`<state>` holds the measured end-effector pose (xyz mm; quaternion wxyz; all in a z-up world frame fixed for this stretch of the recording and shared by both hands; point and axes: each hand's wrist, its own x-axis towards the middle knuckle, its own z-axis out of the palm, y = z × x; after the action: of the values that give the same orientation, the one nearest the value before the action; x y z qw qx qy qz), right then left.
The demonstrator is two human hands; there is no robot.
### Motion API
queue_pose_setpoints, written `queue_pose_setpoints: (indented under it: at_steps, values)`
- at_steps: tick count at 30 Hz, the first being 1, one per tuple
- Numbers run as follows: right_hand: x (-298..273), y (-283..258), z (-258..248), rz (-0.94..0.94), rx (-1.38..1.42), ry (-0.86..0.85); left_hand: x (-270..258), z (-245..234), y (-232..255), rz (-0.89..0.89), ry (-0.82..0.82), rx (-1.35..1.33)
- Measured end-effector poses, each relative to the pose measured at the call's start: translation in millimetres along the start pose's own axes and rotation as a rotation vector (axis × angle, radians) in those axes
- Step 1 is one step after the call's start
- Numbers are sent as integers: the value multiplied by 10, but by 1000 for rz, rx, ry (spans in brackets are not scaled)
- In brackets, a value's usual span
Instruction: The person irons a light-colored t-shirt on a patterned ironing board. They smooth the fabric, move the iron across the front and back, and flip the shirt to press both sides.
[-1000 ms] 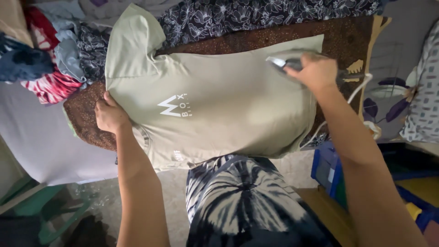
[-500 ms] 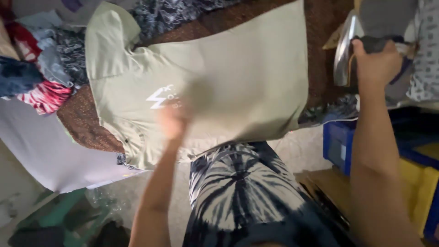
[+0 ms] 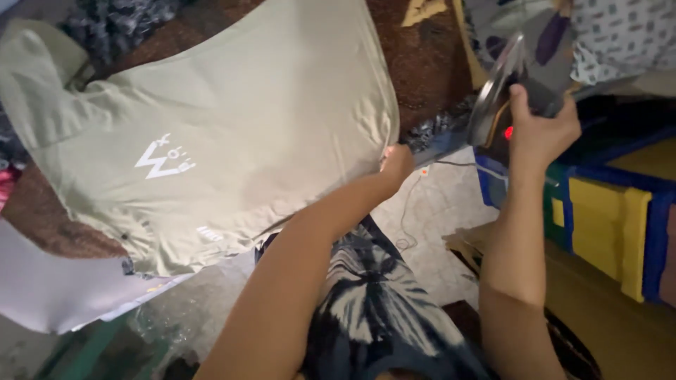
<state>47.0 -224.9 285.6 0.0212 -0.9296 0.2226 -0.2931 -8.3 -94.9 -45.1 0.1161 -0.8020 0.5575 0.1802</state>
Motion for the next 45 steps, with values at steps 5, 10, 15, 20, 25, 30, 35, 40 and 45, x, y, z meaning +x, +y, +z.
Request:
queue_pose_setpoints:
  at_steps: [5,10,15,20,25,30,35,40,45]
  values:
    - [-180,217,-98,112,-100,-72,-204,-296,-89,-49,366,-350]
    - [-161,20,68,97,-155,-136,-541,-73,-259,33,495,-377]
    - [-19,-1004,499,191,-214,-674,-1638,-382,-348,368,748,-670]
    - [-658,-2357,975,-225,-73,-708,-2763,-424,-885,-53,345,-796]
    - [-1215,-2945,1420,-303,-115,-619,-3718,704,-1960,-751,1170,-343]
    - [-869,-2593,1540,-196,-227,-471,-4578,591,-3111,-1639,409,-646]
    - [-494,-1871,1803,82,-223,-533,-4883,1027,-3419,-1758,190,-694]
    - [-262,-1465,1915,239,-283,-499,-4945,1402,-3495,-1832,190,-687]
    - [-376,-2000,1634,41,-178,-628,-4957,1298,-3561,-1813,96,-803]
